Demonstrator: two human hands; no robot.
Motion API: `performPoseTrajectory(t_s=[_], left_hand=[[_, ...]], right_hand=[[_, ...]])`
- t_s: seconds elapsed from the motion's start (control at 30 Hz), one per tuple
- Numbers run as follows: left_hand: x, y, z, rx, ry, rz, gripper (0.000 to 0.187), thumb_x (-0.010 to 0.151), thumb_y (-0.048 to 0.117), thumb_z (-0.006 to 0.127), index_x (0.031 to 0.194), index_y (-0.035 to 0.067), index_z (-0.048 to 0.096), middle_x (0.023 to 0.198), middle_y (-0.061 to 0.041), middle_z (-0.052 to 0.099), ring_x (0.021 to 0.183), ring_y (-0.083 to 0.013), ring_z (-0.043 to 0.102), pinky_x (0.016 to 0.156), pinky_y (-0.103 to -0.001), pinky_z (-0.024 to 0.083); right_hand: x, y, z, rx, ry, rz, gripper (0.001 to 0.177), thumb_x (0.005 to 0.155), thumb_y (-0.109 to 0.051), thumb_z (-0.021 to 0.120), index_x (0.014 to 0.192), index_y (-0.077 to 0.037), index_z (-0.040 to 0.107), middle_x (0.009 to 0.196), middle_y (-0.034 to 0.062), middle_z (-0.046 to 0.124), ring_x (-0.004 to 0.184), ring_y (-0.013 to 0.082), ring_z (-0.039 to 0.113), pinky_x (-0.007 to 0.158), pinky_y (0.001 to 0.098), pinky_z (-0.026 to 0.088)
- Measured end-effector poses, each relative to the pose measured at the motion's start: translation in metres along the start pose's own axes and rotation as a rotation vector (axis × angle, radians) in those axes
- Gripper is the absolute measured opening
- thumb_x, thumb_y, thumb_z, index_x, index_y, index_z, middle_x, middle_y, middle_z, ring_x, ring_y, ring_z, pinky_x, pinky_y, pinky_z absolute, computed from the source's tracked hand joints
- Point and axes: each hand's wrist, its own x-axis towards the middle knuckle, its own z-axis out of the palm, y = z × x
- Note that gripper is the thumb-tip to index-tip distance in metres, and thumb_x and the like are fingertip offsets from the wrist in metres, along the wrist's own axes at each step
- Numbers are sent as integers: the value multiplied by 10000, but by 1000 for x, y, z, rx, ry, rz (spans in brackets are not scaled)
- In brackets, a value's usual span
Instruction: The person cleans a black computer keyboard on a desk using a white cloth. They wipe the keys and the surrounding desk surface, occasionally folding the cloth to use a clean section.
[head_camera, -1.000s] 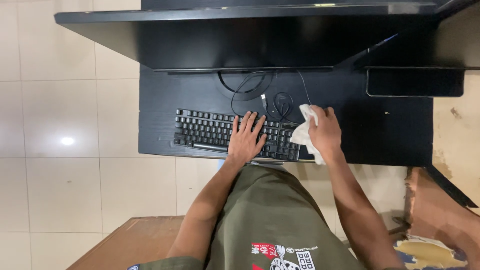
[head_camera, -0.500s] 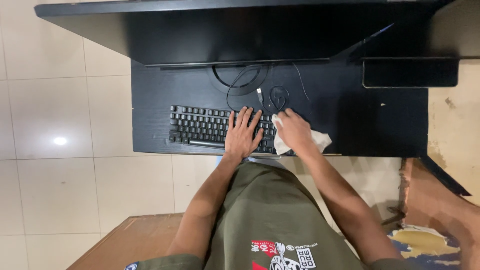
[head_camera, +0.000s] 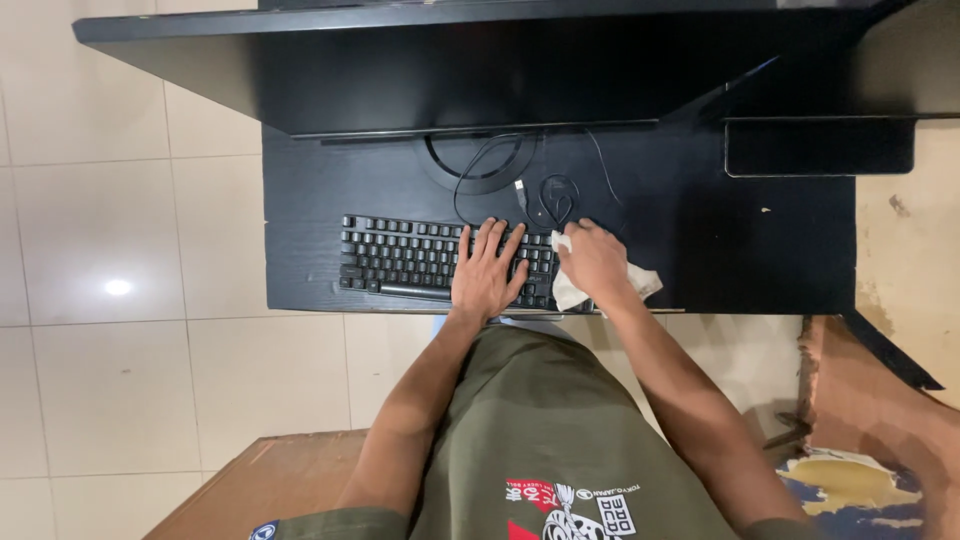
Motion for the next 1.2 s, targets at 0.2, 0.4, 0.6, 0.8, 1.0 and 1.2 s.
performPoseTrajectory(t_s=[0.2, 0.4, 0.6, 0.8, 1.0, 1.2], left_hand=[[1, 1, -4, -28, -2, 3, 615, 968, 420, 573, 1519, 169, 471, 1488, -133, 482, 1467, -304, 365, 1218, -569, 217], [-4, -14, -9, -283, 49, 19, 627, 991, 318, 604, 1561, 110, 444, 1571, -149, 440, 1529, -344, 342, 1261, -565, 258], [-24, -67, -56, -66, 263, -329, 647, 883, 339, 723, 1450, 95, 531, 1507, -173, 453, 1465, -395, 362, 1162, -680, 227], [-89, -153, -45, -42, 380, -619, 861, 921, 453, 758, 1556, -1, 393, 1560, -294, 376, 1445, -476, 352, 1172, -607, 295], [-103, -142, -33, -110, 194, -597, 1125, 771, 551, 852, 1594, 36, 284, 1555, -372, 317, 1345, -533, 392, 1122, -587, 338], [-106, -138, -38, -176, 220, -535, 1264, 664, 498, 927, 1600, 16, 228, 1553, -385, 296, 1390, -550, 364, 1143, -599, 330]], right_hand=[[-30, 2, -31, 258, -22, 5, 219, 945, -234, 697, 1112, -92, 705, 1054, 136, 644, 1035, 377, 638, 858, 475, 527], [-42, 10, -13, 277, 96, -47, 267, 903, -183, 712, 1162, -120, 723, 1020, 124, 606, 1051, 357, 583, 882, 469, 507], [-42, 6, -8, 287, 108, -33, 284, 944, -191, 692, 1211, -94, 709, 1056, 149, 596, 1063, 377, 570, 881, 487, 499], [-45, 4, 0, 215, 162, -31, 274, 963, -192, 686, 1213, -84, 712, 1096, 159, 608, 1084, 390, 572, 893, 491, 504], [-44, 8, 11, 233, 195, 0, 266, 958, -198, 700, 1198, -83, 709, 1086, 164, 604, 1081, 394, 571, 882, 498, 508], [-36, 13, 26, 240, 245, 31, 224, 977, -203, 711, 1180, -110, 697, 1096, 144, 610, 1086, 380, 580, 914, 497, 507]])
